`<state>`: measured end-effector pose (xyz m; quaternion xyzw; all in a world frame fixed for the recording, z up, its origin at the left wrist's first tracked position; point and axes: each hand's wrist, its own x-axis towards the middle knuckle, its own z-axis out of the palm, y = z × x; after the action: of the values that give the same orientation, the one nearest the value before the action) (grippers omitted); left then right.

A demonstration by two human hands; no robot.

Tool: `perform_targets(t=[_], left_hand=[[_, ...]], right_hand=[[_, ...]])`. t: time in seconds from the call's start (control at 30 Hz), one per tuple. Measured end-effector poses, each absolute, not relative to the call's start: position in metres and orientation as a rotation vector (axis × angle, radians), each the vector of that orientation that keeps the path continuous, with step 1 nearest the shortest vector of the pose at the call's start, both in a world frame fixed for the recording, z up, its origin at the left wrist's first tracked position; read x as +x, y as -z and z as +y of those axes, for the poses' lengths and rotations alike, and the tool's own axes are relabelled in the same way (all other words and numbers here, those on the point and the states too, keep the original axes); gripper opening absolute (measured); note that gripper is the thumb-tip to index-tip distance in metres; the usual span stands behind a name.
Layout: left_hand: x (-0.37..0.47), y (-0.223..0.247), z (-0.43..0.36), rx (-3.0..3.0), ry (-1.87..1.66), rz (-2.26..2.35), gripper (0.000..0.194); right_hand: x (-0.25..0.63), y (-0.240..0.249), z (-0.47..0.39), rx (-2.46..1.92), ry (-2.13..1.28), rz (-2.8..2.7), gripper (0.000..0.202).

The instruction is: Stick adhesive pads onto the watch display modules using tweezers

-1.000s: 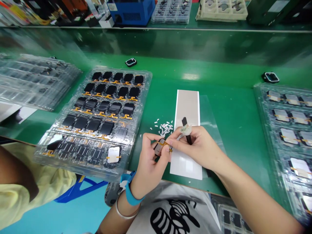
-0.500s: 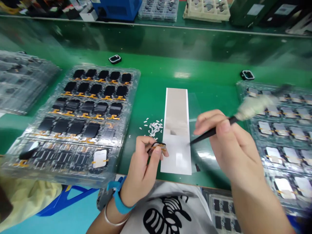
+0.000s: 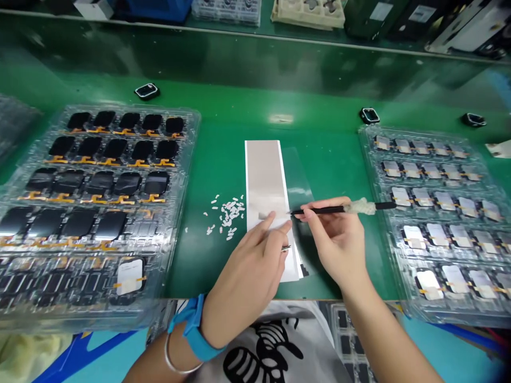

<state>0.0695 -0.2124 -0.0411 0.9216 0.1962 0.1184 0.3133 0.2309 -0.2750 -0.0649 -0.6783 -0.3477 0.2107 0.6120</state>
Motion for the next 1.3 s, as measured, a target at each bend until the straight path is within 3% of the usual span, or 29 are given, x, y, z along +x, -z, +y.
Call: perform_targets(t=[0.6, 0.8, 0.97, 1.3], left_hand=[[0.068, 0.049, -0.213, 2.333, -0.395, 0.518, 0.013], [0.066, 0.043, -0.217, 1.727, -0.632, 0.75, 0.008], [0.068, 0.034, -0.223, 1.124, -0.667, 0.687, 0.011], [0.073, 0.037, -0.238, 0.92, -0.793, 0.627, 0.013]], right_hand=[[0.236, 0.058, -0.273, -1.34, -0.64, -0.563, 0.018], [0.208, 0.044, -0.284, -1.193, -0.422, -0.518, 0.011], [0.173, 0.042, -0.287, -1.085, -0.366, -0.6, 0.018], [0.163, 0.044, -0.284, -1.08, -0.283, -0.616, 0.019]])
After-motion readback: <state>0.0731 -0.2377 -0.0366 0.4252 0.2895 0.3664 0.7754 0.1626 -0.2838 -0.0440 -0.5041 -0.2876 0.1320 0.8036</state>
